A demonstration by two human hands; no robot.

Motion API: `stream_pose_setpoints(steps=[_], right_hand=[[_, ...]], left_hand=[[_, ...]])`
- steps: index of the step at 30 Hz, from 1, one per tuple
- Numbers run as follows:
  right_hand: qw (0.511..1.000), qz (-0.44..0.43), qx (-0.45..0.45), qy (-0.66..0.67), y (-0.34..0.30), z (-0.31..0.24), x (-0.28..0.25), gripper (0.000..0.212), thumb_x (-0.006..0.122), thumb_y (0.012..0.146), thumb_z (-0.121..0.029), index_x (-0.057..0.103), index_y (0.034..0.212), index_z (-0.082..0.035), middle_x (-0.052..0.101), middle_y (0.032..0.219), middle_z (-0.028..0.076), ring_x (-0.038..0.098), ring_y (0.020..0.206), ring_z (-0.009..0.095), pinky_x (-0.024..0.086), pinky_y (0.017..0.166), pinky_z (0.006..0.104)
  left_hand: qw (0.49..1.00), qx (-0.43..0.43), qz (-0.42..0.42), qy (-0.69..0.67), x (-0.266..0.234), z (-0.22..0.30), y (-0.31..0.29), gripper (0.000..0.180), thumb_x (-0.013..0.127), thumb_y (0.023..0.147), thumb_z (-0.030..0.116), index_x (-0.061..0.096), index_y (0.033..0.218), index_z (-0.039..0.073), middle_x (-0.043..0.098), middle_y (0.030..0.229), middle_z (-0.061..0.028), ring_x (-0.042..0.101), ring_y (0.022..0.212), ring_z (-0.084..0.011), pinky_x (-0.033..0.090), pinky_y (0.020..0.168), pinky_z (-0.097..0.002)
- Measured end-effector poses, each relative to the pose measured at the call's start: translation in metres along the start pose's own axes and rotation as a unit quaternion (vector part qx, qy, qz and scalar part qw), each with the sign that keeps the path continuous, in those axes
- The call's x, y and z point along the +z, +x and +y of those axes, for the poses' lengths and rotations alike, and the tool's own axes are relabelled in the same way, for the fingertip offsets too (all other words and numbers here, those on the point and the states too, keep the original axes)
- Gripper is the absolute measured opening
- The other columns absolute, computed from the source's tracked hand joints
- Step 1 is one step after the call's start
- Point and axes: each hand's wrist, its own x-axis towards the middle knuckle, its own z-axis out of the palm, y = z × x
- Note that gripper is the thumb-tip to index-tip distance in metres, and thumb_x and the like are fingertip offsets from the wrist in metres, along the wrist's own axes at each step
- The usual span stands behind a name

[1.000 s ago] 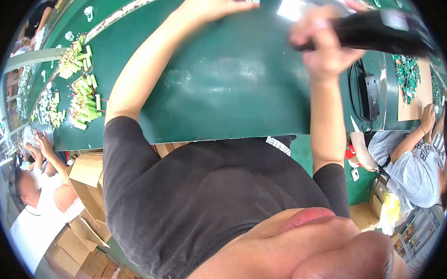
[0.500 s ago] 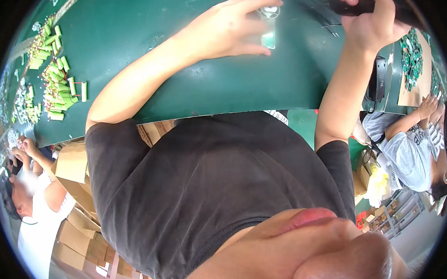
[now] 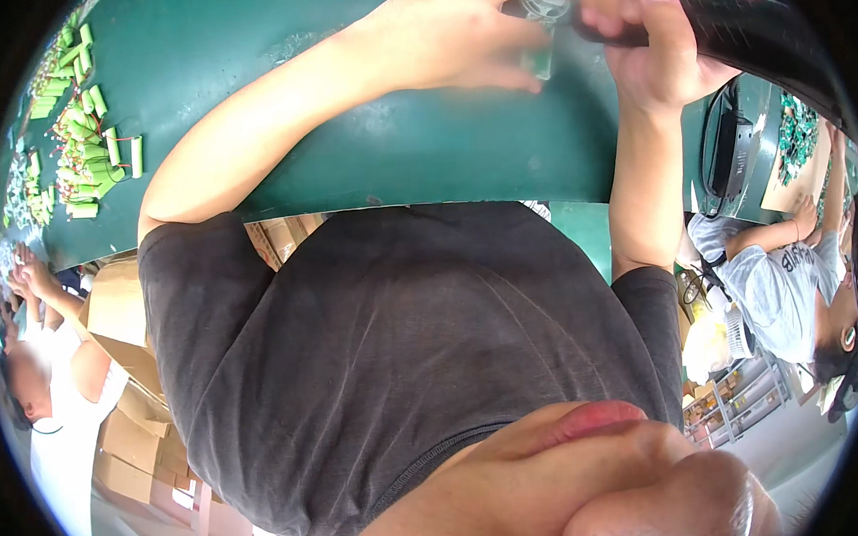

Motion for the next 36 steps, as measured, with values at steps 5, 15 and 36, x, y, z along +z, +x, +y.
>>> stream_pose_setpoints(steps=[5, 15, 36], right_hand=[[1.0, -0.004, -0.006, 0.021, -0.004, 0.003, 0.003, 0.058, 0.065, 0.097, -0.005, 0.029, 0.143, -0.008, 0.048, 0.069, 0.004, 0.045, 0.05, 0.013, 0.044, 0.05, 0.0275], [0.999, -0.042, 0.02, -0.017, -0.02, 0.006, -0.009, 0.065, 0.059, 0.09, 0.007, 0.031, 0.146, -0.011, 0.053, 0.067, 0.009, 0.049, 0.056, 0.021, 0.046, 0.054, 0.0373], [0.996, 0.061, -0.062, -0.008, -0.005, 0.0, 0.005, 0.051, 0.061, 0.09, 0.015, 0.043, 0.136, 0.002, 0.064, 0.084, 0.009, 0.062, 0.067, 0.013, 0.049, 0.06, 0.0254]], left_hand=[[1.0, -0.024, -0.019, -0.007, -0.002, 0.0, -0.001, 0.036, 0.081, 0.082, 0.03, 0.071, 0.099, -0.001, 0.05, 0.138, -0.0267, 0.05, 0.132, -0.0406, 0.044, 0.111, -0.0442], [0.998, -0.056, -0.007, -0.005, 0.013, -0.007, -0.01, 0.04, 0.08, 0.085, 0.034, 0.072, 0.115, 0.01, 0.051, 0.143, -0.0173, 0.051, 0.134, -0.0351, 0.047, 0.109, -0.0435], [0.998, -0.045, 0.03, -0.023, 0.001, -0.003, 0.001, 0.037, 0.09, 0.073, 0.024, 0.07, 0.1, 0.009, 0.054, 0.138, -0.0172, 0.055, 0.127, -0.0374, 0.05, 0.104, -0.0478]])
